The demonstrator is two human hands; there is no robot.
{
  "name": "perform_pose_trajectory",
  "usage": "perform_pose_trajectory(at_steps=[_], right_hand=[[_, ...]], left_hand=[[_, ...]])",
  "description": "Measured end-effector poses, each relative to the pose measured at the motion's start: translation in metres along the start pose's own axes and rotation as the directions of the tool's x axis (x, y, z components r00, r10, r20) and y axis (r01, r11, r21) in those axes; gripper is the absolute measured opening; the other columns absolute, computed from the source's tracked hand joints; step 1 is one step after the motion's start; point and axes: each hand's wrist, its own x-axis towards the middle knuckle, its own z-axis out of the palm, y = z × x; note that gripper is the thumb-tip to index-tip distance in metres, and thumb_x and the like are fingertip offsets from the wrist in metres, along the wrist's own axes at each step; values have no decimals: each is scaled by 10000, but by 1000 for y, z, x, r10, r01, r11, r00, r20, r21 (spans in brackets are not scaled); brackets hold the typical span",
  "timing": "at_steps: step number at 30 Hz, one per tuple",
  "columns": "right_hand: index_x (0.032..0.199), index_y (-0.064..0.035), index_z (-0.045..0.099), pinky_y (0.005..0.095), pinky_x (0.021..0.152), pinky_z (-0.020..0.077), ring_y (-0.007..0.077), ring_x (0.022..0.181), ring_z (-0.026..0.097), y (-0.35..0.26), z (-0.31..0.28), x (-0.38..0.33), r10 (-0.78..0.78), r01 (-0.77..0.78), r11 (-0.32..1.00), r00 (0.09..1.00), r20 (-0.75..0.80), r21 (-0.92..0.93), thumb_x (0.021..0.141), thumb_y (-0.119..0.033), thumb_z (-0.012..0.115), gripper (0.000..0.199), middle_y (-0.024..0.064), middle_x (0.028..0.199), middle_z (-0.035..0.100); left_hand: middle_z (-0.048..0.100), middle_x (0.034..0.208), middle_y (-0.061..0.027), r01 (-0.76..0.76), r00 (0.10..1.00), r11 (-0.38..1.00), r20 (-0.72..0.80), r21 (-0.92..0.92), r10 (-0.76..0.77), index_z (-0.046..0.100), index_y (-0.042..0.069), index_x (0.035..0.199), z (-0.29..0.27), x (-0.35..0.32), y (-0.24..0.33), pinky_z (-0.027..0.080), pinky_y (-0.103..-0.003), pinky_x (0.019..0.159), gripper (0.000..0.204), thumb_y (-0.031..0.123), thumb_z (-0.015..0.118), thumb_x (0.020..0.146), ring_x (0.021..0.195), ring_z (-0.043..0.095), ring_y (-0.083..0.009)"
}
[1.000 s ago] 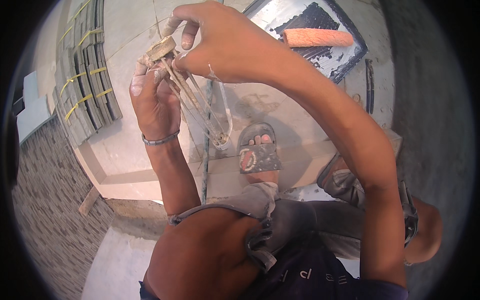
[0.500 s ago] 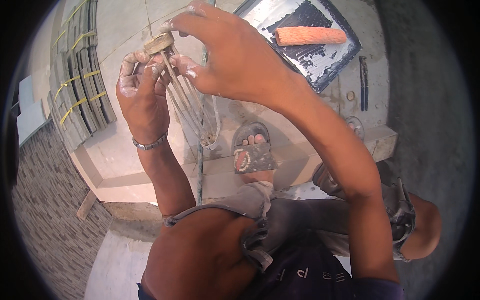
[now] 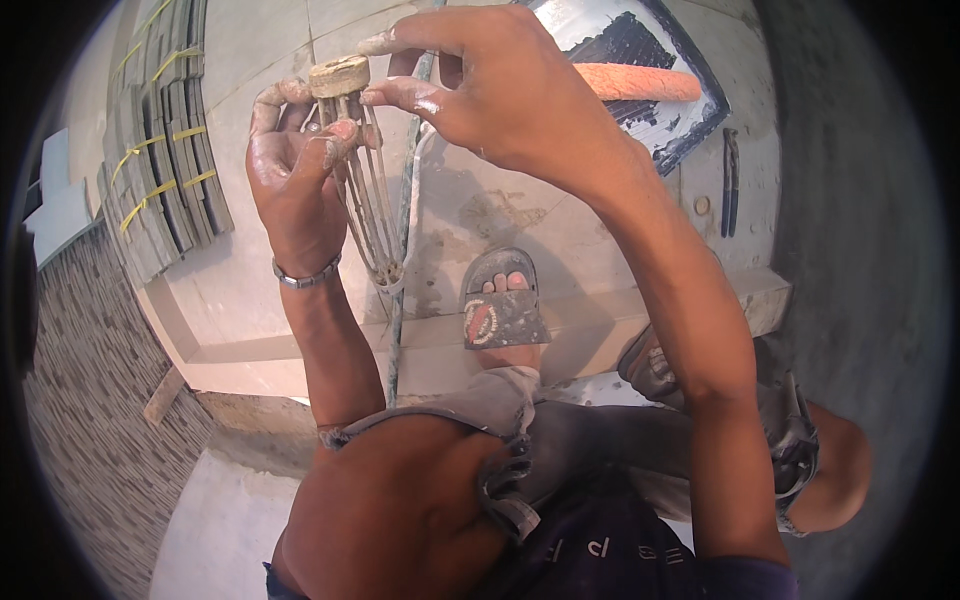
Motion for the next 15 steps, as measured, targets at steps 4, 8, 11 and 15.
perform_pose_trajectory(at_steps=[4, 8, 11, 15], right_hand=[[1066, 15, 741, 282, 530, 357, 97, 592, 422, 4, 1, 2, -44, 45, 999, 998, -46, 20, 852, -195, 852, 320, 17, 675, 539], [1073, 39, 697, 334, 690, 537, 231, 770, 668, -11, -9, 2, -53, 54, 998, 999, -6, 29, 849, -40, 751, 243, 142, 896, 704], [1019, 27, 718, 314, 631, 523, 214, 678, 644, 12, 3, -1, -51, 68, 992, 986, -157, 108, 842, -65, 784, 210, 123, 818, 711], [1033, 19, 717, 312, 608, 495, 194, 661, 609, 4, 7, 5, -5, 23, 996, 982, -187, 91, 851, -90, 799, 228, 124, 818, 700]], left_hand=[[526, 1167, -135, -10, 1000, 1000, 11, -29, 10, 456, -17, 1237, 3, 2, -5, 544, -342, 904, 462, -80, 680, 838, 1100, 567, -208], [593, 1139, -143, -167, 978, 888, -39, 429, 203, 521, -30, 1211, 11, 0, -4, 541, -367, 889, 424, -41, 713, 833, 1046, 621, -230], [652, 1097, -140, -260, 923, 517, 52, 815, 382, 619, -21, 1151, 22, 3, 9, 548, -381, 862, 340, -1, 747, 837, 983, 663, -252], [695, 1038, -132, -318, 833, 395, 55, 862, 550, 742, 15, 1068, 18, 7, 6, 574, -369, 762, 215, 39, 771, 857, 894, 697, -272]])
